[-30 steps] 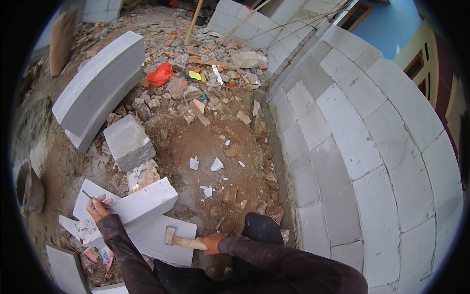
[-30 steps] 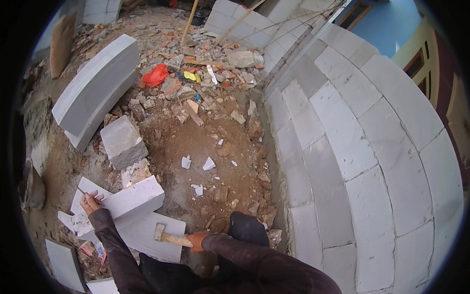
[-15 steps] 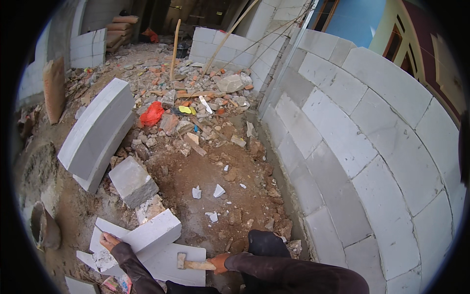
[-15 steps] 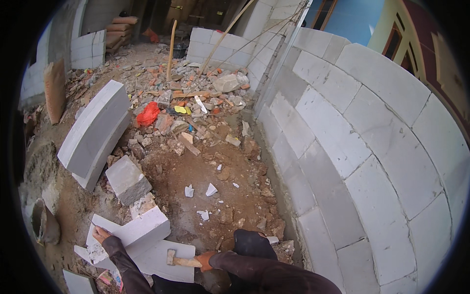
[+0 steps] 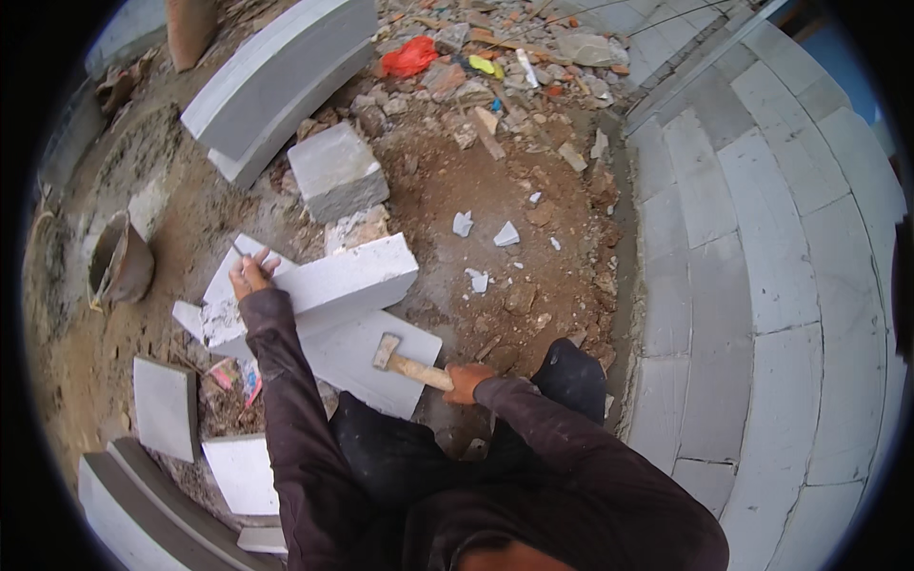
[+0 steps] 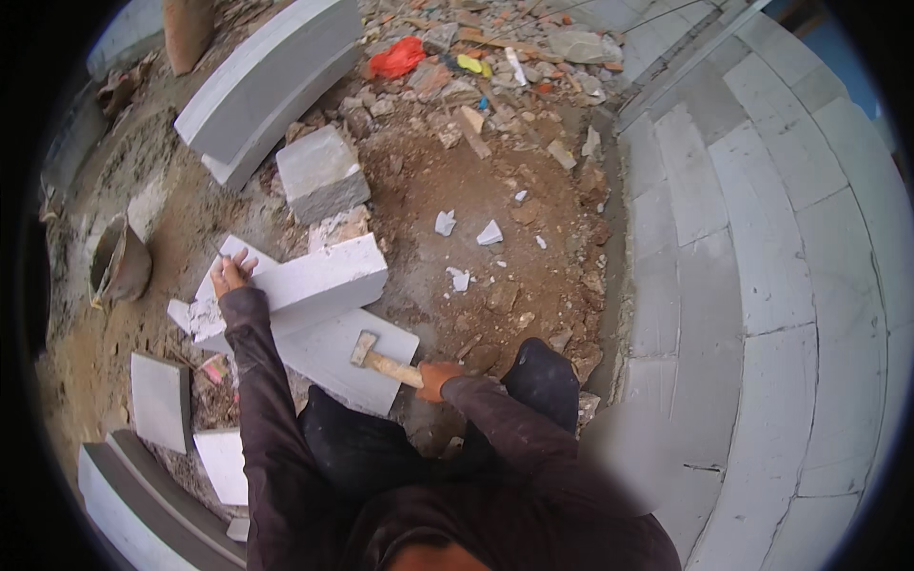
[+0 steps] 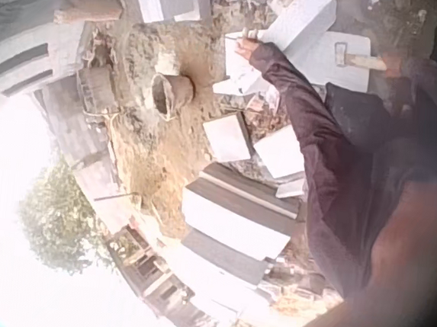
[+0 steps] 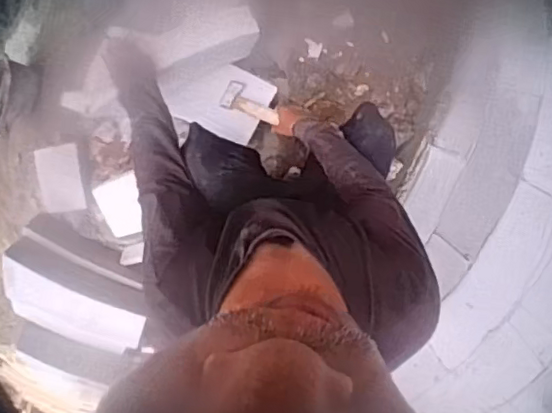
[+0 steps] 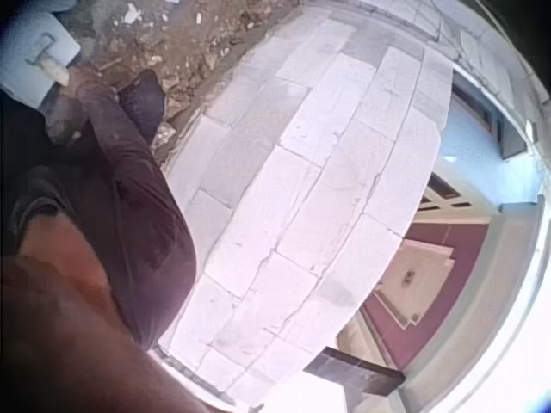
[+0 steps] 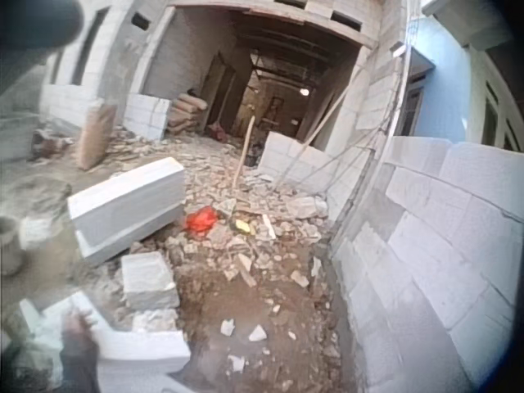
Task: The person breaks a white block with a hammer, scoops cement from a bucket with a trowel, applies it to the block, and places the block onto a partially built wall. The person repeats this process with additional blocks.
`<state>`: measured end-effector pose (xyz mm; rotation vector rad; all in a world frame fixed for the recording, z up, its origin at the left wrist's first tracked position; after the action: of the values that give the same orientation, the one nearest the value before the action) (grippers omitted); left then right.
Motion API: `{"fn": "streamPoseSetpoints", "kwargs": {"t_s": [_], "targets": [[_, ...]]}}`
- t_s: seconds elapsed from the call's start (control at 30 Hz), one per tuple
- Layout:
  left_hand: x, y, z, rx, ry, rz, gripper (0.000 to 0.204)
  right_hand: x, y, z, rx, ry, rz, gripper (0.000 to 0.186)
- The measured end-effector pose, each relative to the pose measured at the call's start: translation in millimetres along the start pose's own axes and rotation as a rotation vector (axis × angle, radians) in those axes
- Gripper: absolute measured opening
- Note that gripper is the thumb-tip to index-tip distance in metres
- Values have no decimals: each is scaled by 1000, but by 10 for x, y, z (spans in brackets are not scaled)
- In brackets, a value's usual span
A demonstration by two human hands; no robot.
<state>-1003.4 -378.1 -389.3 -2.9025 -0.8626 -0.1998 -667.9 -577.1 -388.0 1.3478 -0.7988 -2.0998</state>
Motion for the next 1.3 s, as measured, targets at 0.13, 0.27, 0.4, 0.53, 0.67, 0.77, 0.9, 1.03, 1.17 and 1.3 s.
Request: {"fn": "streamPoseSetpoints", "kwargs": {"t_s": [0.13, 0.27, 0.4, 0.53, 0.67, 0.77, 0.9, 1.03, 1.17, 1.3], "targets": [[28, 35, -150, 71, -38, -8, 24, 23, -12, 8, -93, -3, 12, 47], [78, 123, -414, -44, 2, -30, 20, 55, 11, 31, -74, -30, -2, 48], [-63, 493, -679, 56, -184, 97, 20, 96, 27, 20, -91, -75, -25, 47], [-470, 1242, -466, -176, -203, 279, 21, 126, -14, -36, -106, -87, -22, 47], [-945, 1785, 48, -475, -553, 298, 22, 140, -93, -73, -118, -100, -45, 49], [-1496, 2041, 209, -449, -916, 93, 23, 164, -157, -44, -165, -93, -88, 51], [-2348, 2362, 155, -349, -1125, -282, 24, 206, -232, 60, -184, -112, -90, 54], [-3054, 2552, 156, -556, -1305, -487, 23, 216, -342, 219, -238, -73, -127, 53], [-3444, 2576, 312, -661, -1330, -531, 28, 257, -454, 339, -291, -39, -153, 55], [-3587, 2642, 463, -768, -1549, -490, 39, 338, -542, 325, -321, -10, -171, 55]]}}
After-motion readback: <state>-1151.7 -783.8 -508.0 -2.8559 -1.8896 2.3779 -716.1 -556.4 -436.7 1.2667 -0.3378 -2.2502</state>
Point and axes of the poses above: each hand's wrist, its own y-axis away from the middle knuckle, its own x-axis out of the palm, z = x × y, the point moved 2 cm from there along -y, towards the middle knuckle, and after that the axes turned 11 degrees about -y, right-handed, at the moved point
